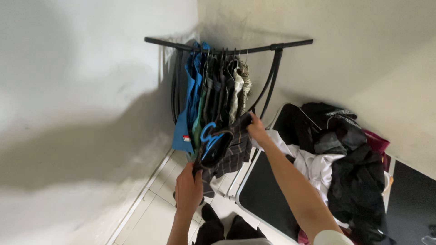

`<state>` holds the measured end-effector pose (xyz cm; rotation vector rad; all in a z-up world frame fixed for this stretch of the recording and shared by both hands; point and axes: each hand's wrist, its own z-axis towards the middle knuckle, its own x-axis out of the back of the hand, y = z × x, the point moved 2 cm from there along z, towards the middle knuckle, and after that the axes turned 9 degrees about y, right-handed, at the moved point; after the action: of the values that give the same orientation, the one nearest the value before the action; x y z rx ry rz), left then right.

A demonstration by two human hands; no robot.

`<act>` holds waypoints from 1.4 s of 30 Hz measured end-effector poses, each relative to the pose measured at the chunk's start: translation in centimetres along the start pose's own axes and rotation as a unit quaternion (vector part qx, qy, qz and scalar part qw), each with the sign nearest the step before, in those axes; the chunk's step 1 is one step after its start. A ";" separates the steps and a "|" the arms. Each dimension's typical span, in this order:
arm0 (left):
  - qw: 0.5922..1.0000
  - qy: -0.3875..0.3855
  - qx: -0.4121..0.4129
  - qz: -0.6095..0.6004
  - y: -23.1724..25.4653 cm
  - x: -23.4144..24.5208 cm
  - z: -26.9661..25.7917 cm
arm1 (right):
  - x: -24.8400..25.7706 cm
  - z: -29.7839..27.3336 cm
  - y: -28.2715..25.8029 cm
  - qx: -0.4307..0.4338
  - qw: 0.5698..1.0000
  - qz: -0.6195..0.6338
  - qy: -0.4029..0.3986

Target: The person picks up a striped shirt from a pile, places it on a blue hanger, and buttons it. They then hang the shirt on a nearby clothing rack. The person repeats the process with a black shirt, placing it on a black hanger and buttoning it.

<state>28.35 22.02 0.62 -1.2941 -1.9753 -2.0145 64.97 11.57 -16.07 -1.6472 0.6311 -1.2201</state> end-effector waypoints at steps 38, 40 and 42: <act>0.970 0.076 -0.153 -0.172 11.4 -19.1 3.8 | 12.0 0.9 -8.1 0.174 0.963 0.116 -0.169; 0.970 0.075 -0.165 -0.163 13.1 -19.0 4.4 | 13.0 0.8 -9.2 0.154 0.964 0.127 -0.178; 0.978 0.002 -0.080 -0.193 14.2 -19.1 5.0 | 13.8 0.5 -10.2 0.159 0.965 0.111 -0.176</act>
<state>51.27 13.91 0.53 -0.9858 -2.2470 -2.3841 69.21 4.53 -0.94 -1.4294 0.3619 -0.7940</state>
